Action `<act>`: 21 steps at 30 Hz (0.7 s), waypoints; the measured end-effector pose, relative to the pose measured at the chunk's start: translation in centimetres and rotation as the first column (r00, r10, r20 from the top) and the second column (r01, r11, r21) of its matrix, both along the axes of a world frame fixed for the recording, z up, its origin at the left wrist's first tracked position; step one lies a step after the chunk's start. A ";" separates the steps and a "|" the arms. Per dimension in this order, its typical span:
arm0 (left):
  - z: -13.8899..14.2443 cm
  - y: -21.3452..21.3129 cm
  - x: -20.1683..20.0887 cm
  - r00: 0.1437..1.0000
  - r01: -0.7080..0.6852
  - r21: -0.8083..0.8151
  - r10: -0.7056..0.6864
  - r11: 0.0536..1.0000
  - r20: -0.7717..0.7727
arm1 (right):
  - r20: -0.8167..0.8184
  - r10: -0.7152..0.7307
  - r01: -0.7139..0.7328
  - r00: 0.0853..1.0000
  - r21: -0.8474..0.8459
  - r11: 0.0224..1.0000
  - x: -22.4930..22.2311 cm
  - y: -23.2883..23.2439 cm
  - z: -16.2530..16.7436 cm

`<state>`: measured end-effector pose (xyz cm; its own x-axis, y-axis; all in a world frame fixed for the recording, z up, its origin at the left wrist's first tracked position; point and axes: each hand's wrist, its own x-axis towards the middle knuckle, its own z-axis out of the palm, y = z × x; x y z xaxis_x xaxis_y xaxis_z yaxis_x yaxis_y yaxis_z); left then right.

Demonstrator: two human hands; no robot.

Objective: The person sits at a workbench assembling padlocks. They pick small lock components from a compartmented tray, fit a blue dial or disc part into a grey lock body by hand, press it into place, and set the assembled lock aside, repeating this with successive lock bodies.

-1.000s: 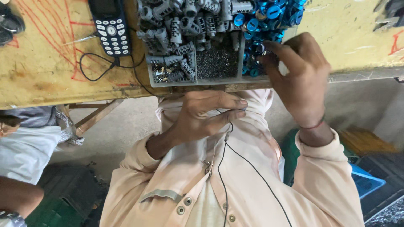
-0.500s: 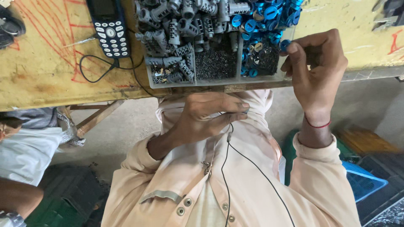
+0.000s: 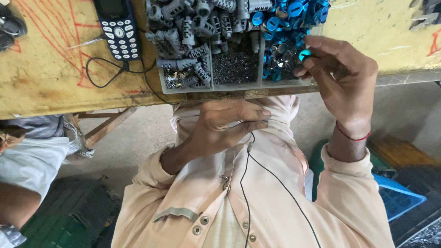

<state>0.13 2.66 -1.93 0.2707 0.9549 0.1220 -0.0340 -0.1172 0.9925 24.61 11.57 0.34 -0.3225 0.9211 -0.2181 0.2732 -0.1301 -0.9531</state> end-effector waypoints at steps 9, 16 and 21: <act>0.5 0.4 -0.9 0.934 0.071 0.317 0.048 0.946 -0.354 | -0.522 -0.006 -0.160 0.853 -0.271 0.949 1.4 -2.9 -1.1; 1.1 1.8 -1.6 0.844 0.231 0.571 0.130 0.788 -0.521 | -0.251 0.159 -0.236 0.955 -0.315 0.919 -0.4 -3.8 -0.1; 1.4 1.8 -1.6 0.896 0.189 0.549 0.085 0.814 -0.435 | -0.081 0.334 -0.344 0.939 -0.214 0.914 0.0 -3.3 0.3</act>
<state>-1.49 4.46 -0.56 0.4725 0.7304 0.4932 0.3452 -0.6683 0.6589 24.59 8.23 0.67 -0.6199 0.6848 -0.3831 0.2988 -0.2454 -0.9222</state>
